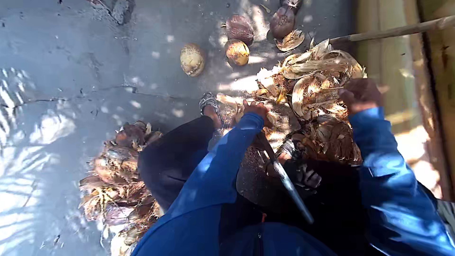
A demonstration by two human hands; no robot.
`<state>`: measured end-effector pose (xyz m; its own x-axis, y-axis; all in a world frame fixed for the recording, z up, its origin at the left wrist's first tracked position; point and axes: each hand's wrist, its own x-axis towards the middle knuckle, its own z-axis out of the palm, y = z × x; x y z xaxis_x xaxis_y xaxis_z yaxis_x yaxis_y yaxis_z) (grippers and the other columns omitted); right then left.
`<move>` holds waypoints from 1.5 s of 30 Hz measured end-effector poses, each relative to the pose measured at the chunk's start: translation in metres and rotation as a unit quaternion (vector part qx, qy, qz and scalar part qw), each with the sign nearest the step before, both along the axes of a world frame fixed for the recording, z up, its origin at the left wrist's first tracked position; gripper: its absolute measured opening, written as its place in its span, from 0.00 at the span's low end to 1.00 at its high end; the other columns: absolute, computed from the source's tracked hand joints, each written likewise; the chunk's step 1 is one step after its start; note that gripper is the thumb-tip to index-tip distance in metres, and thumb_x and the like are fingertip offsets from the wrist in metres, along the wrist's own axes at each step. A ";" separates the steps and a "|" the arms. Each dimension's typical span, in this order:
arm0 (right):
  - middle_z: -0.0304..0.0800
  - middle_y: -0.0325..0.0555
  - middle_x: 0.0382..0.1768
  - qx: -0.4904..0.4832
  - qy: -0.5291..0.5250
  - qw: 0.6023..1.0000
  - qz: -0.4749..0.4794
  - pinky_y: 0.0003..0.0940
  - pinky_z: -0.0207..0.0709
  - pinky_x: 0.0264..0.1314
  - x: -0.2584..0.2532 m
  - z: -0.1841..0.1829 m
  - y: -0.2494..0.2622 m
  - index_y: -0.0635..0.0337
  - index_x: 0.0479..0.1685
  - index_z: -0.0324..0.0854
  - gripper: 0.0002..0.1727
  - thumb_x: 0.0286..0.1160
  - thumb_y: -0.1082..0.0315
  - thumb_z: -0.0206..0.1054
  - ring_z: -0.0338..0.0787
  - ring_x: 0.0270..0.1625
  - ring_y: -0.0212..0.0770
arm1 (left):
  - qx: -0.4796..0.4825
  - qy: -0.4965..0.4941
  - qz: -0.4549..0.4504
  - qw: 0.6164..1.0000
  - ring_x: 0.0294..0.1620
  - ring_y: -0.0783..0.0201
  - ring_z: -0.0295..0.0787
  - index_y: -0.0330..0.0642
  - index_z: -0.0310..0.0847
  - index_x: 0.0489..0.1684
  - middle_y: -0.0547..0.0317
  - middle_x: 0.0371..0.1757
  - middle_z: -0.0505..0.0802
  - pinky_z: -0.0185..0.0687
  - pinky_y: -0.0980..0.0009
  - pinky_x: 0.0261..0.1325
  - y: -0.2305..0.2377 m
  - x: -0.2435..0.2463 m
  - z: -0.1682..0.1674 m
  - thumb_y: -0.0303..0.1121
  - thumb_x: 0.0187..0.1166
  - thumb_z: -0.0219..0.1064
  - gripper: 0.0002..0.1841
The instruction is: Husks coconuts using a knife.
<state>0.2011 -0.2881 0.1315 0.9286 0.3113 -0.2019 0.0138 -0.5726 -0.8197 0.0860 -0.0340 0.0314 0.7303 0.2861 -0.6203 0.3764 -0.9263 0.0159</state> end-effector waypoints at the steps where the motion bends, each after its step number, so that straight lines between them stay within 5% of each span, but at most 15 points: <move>1: 0.84 0.68 0.66 -0.026 0.035 0.997 0.059 0.49 0.82 0.71 -0.039 -0.017 -0.005 0.74 0.78 0.64 0.32 0.79 0.66 0.69 0.89 0.65 0.54 | -0.001 0.002 0.001 1.000 0.83 0.43 0.72 0.66 0.84 0.73 0.56 0.78 0.85 0.37 0.23 0.86 0.000 0.001 0.000 0.72 0.48 0.79 0.44; 6: 0.71 0.69 0.81 -0.274 0.233 0.881 0.308 0.59 0.66 0.84 -0.171 -0.043 0.002 0.67 0.90 0.55 0.48 0.80 0.42 0.68 0.76 0.81 0.63 | 0.011 0.013 0.006 1.000 0.80 0.42 0.75 0.61 0.86 0.69 0.54 0.73 0.88 0.41 0.24 0.84 -0.003 0.013 -0.002 0.76 0.44 0.78 0.47; 10: 0.62 0.65 0.87 -0.364 0.249 0.838 0.321 0.60 0.71 0.80 -0.198 -0.019 0.028 0.59 0.97 0.37 0.54 0.78 0.54 0.72 0.78 0.80 0.64 | 0.019 0.027 -0.005 0.999 0.84 0.42 0.69 0.66 0.83 0.73 0.54 0.80 0.82 0.37 0.23 0.84 -0.005 0.018 -0.009 0.77 0.43 0.77 0.49; 13: 0.73 0.66 0.82 -0.383 0.251 0.832 0.314 0.60 0.71 0.80 -0.199 -0.013 0.037 0.56 0.98 0.34 0.50 0.83 0.60 0.66 0.82 0.77 0.65 | -0.077 -0.056 0.012 0.995 0.84 0.48 0.72 0.67 0.81 0.77 0.56 0.85 0.78 0.51 0.31 0.85 0.007 0.018 0.001 0.69 0.58 0.76 0.41; 15: 0.77 0.68 0.78 -0.378 0.227 0.840 0.317 0.62 0.70 0.80 -0.189 -0.014 0.027 0.57 0.97 0.38 0.45 0.88 0.56 0.61 0.82 0.76 0.67 | -0.252 -0.208 0.117 0.938 0.85 0.52 0.73 0.51 0.84 0.74 0.52 0.84 0.79 0.62 0.44 0.87 0.031 0.016 0.012 0.51 0.75 0.76 0.29; 18: 0.83 0.72 0.70 -0.345 0.182 0.867 0.310 0.68 0.71 0.77 -0.171 -0.038 -0.012 0.62 0.94 0.49 0.41 0.89 0.52 0.59 0.85 0.71 0.71 | -0.327 -0.345 0.254 0.842 0.79 0.54 0.79 0.37 0.84 0.69 0.46 0.74 0.87 0.68 0.53 0.85 0.073 -0.003 0.006 0.41 0.87 0.64 0.21; 23: 0.83 0.74 0.69 -0.236 0.146 0.922 0.271 0.66 0.70 0.78 -0.157 -0.059 -0.044 0.72 0.86 0.61 0.36 0.86 0.57 0.61 0.85 0.71 0.69 | -0.383 -0.269 0.402 0.787 0.82 0.47 0.75 0.36 0.81 0.73 0.39 0.76 0.84 0.63 0.45 0.85 0.077 -0.034 -0.047 0.45 0.95 0.50 0.24; 26: 0.83 0.75 0.67 -0.197 0.152 0.931 0.268 0.66 0.76 0.71 -0.158 -0.062 -0.067 0.72 0.87 0.60 0.41 0.75 0.60 0.69 0.89 0.66 0.68 | -0.450 -0.307 0.441 0.713 0.80 0.51 0.77 0.32 0.79 0.74 0.39 0.76 0.84 0.66 0.52 0.84 0.052 -0.025 -0.064 0.41 0.94 0.52 0.23; 28: 0.88 0.68 0.61 -0.163 0.180 0.935 0.259 0.59 0.87 0.55 -0.165 -0.061 -0.092 0.65 0.89 0.58 0.46 0.67 0.61 0.72 0.95 0.50 0.58 | -0.495 -0.322 0.450 0.670 0.80 0.55 0.76 0.30 0.78 0.73 0.40 0.77 0.83 0.67 0.58 0.84 0.048 -0.015 -0.068 0.36 0.93 0.53 0.21; 30: 0.89 0.62 0.62 -0.095 0.174 0.947 0.252 0.46 0.88 0.58 -0.174 -0.055 -0.110 0.68 0.89 0.58 0.49 0.64 0.56 0.71 0.95 0.51 0.45 | -0.542 -0.306 0.451 0.640 0.76 0.58 0.79 0.28 0.77 0.73 0.40 0.75 0.83 0.70 0.62 0.80 0.052 -0.004 -0.071 0.31 0.93 0.53 0.19; 32: 0.91 0.49 0.54 0.021 0.202 0.958 0.201 0.28 0.88 0.36 -0.180 -0.054 -0.112 0.73 0.87 0.56 0.50 0.66 0.54 0.71 0.91 0.35 0.29 | -0.584 -0.287 0.476 0.591 0.58 0.64 0.85 0.31 0.79 0.67 0.46 0.61 0.89 0.80 0.65 0.65 0.056 0.007 -0.079 0.31 0.92 0.53 0.16; 34: 0.93 0.38 0.41 0.133 0.268 0.941 0.157 0.23 0.82 0.20 -0.180 -0.050 -0.110 0.67 0.90 0.52 0.50 0.72 0.52 0.72 0.86 0.22 0.25 | -0.611 -0.263 0.494 0.560 0.46 0.68 0.87 0.36 0.80 0.62 0.53 0.48 0.91 0.84 0.66 0.54 0.060 0.015 -0.088 0.35 0.93 0.51 0.15; 39: 0.94 0.39 0.44 0.287 0.396 0.863 0.127 0.19 0.80 0.20 -0.162 -0.039 -0.122 0.37 0.88 0.69 0.32 0.83 0.56 0.67 0.85 0.22 0.25 | -0.654 -0.258 0.499 0.507 0.38 0.75 0.90 0.39 0.81 0.54 0.62 0.38 0.93 0.88 0.74 0.46 0.076 0.023 -0.102 0.33 0.92 0.50 0.13; 42: 0.94 0.38 0.48 0.308 0.427 0.839 0.139 0.16 0.78 0.20 -0.145 -0.036 -0.122 0.35 0.87 0.71 0.29 0.86 0.57 0.64 0.85 0.23 0.23 | -0.627 -0.268 0.519 0.515 0.40 0.77 0.87 0.31 0.82 0.54 0.60 0.41 0.92 0.84 0.76 0.50 0.079 0.032 -0.107 0.28 0.92 0.54 0.12; 45: 0.95 0.39 0.50 0.321 0.456 0.820 0.127 0.17 0.78 0.18 -0.132 -0.037 -0.123 0.37 0.86 0.72 0.28 0.86 0.57 0.63 0.87 0.25 0.25 | -0.659 -0.262 0.529 0.466 0.39 0.77 0.88 0.35 0.81 0.50 0.63 0.39 0.93 0.85 0.77 0.48 0.081 0.042 -0.124 0.26 0.92 0.47 0.13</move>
<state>0.0692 -0.4107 0.0945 0.3717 0.7853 -0.4951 -0.7211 -0.0916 -0.6867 0.1279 0.0466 -0.0923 0.7629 0.2802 -0.5827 0.2362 0.7181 0.6546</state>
